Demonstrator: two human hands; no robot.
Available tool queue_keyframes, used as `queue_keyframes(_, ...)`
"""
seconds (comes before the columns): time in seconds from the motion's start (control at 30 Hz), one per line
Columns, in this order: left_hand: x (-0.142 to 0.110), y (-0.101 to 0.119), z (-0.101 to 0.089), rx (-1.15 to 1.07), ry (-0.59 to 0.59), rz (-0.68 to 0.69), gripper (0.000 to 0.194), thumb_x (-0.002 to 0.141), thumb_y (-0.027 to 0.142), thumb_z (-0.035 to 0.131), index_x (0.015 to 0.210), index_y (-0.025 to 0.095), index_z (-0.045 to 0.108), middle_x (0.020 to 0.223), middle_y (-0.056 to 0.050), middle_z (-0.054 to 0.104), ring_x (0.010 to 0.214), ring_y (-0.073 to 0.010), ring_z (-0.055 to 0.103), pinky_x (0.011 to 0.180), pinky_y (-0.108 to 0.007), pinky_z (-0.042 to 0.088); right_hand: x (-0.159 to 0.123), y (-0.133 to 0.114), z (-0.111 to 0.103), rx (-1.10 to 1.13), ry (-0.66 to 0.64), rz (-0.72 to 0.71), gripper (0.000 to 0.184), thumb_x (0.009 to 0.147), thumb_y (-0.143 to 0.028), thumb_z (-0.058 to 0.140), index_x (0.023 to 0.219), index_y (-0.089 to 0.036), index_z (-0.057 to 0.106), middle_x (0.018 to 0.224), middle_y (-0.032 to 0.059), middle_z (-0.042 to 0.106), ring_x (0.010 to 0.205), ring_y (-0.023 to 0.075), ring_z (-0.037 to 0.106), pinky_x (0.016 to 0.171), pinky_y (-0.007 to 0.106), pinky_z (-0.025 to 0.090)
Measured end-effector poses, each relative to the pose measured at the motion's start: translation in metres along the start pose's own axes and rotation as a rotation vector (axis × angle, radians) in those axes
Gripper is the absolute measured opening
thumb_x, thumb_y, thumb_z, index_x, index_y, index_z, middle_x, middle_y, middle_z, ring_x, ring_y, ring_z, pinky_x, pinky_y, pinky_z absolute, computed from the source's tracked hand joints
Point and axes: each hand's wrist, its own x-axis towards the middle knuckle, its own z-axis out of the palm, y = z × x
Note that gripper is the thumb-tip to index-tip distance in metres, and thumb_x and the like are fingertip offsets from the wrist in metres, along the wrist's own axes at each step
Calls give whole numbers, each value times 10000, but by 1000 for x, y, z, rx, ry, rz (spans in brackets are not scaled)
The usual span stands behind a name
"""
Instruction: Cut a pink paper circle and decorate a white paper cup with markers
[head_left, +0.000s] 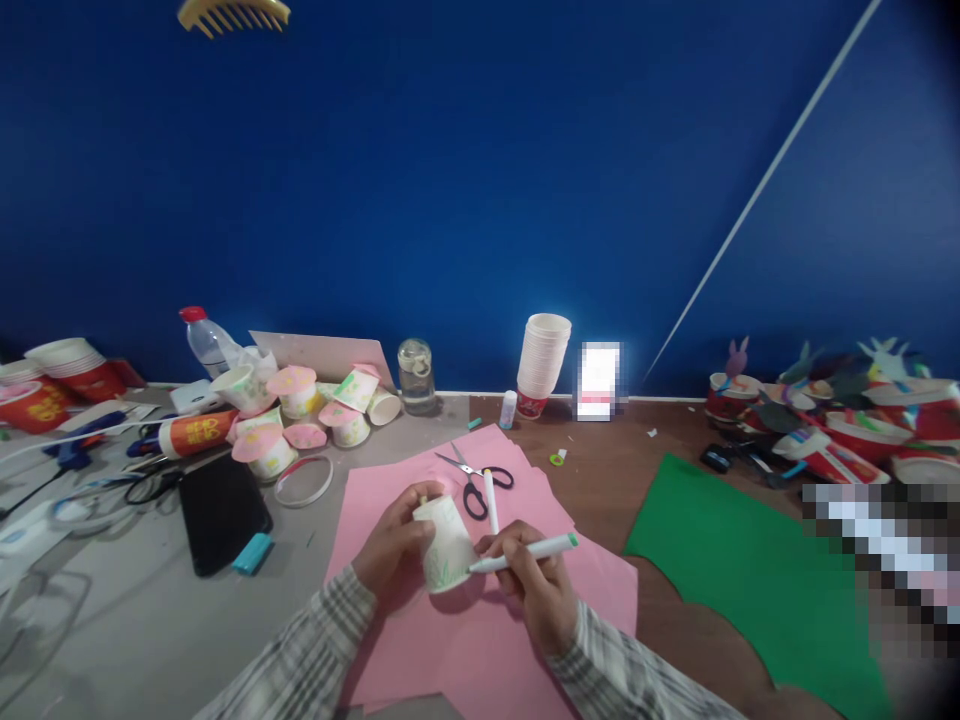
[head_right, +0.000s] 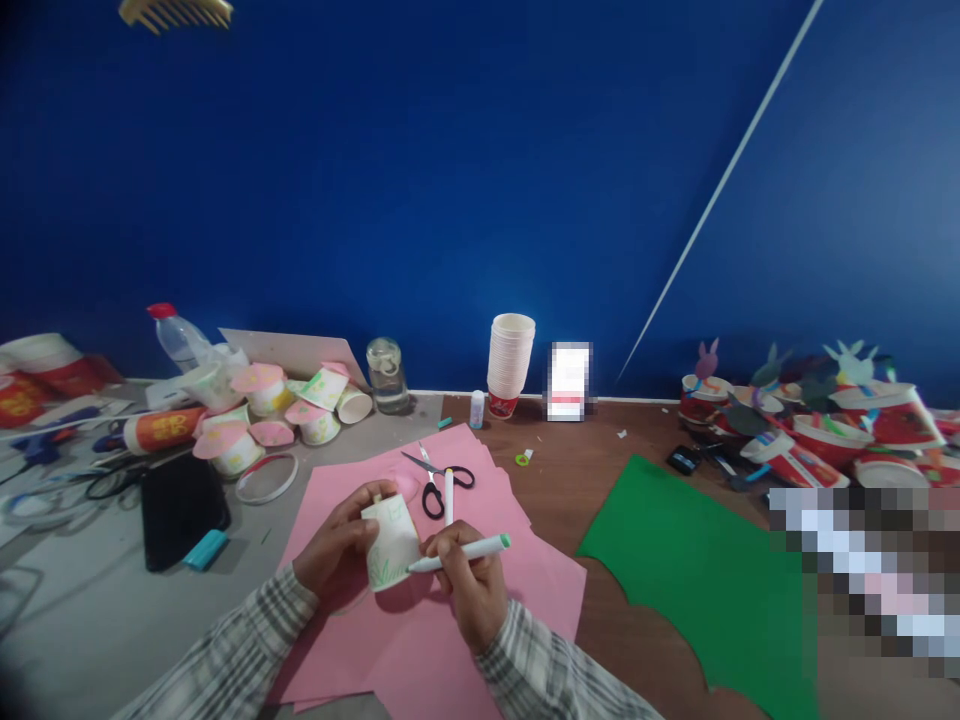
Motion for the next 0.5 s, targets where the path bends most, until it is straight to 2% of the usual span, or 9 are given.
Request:
queue_keyframes(0.1, 0, 0, 0, 5, 8, 4, 473, 498, 225, 736, 943, 224, 576, 627, 34, 547, 518, -160, 497, 461, -254, 399, -1, -2, 1, -37, -22, -2, 282, 690, -415, 615, 540, -179, 646, 284, -111, 368, 263, 81, 307, 310, 205, 318)
queue_keyframes(0.23, 1, 1, 0, 9, 8, 4, 473, 495, 225, 736, 940, 220, 578, 638, 24, 559, 526, -166, 505, 468, -261, 408, 0, 1, -1, -107, -7, -29, 293, 717, -409, 592, 543, -176, 627, 298, -90, 407, 288, 106, 372, 314, 211, 353)
queue_keyframes(0.33, 2, 0, -3, 11, 1, -4, 480, 496, 213, 731, 949, 217, 574, 640, 16, 572, 536, -176, 516, 478, -268, 414, 2, 6, -5, -127, 69, -106, 282, 766, -415, 526, 716, -171, 659, 378, -51, 519, 329, 139, 459, 357, 250, 428)
queue_keyframes(0.4, 2, 0, -5, 4, -8, 2, 474, 505, 197, 718, 956, 215, 574, 635, 16, 574, 537, -175, 515, 478, -265, 411, 4, 8, -7, -166, 116, -179, 292, 796, -405, 478, 889, -184, 644, 447, -27, 583, 406, 176, 531, 453, 306, 489)
queue_keyframes(0.5, 2, 0, -7, -20, -19, 17, 460, 515, 201, 698, 958, 216, 577, 675, 6, 587, 563, -190, 534, 490, -276, 421, 5, 7, -8, -310, 117, -245, 254, 814, -332, 454, 969, -222, 623, 555, -7, 614, 486, 197, 560, 486, 315, 491)
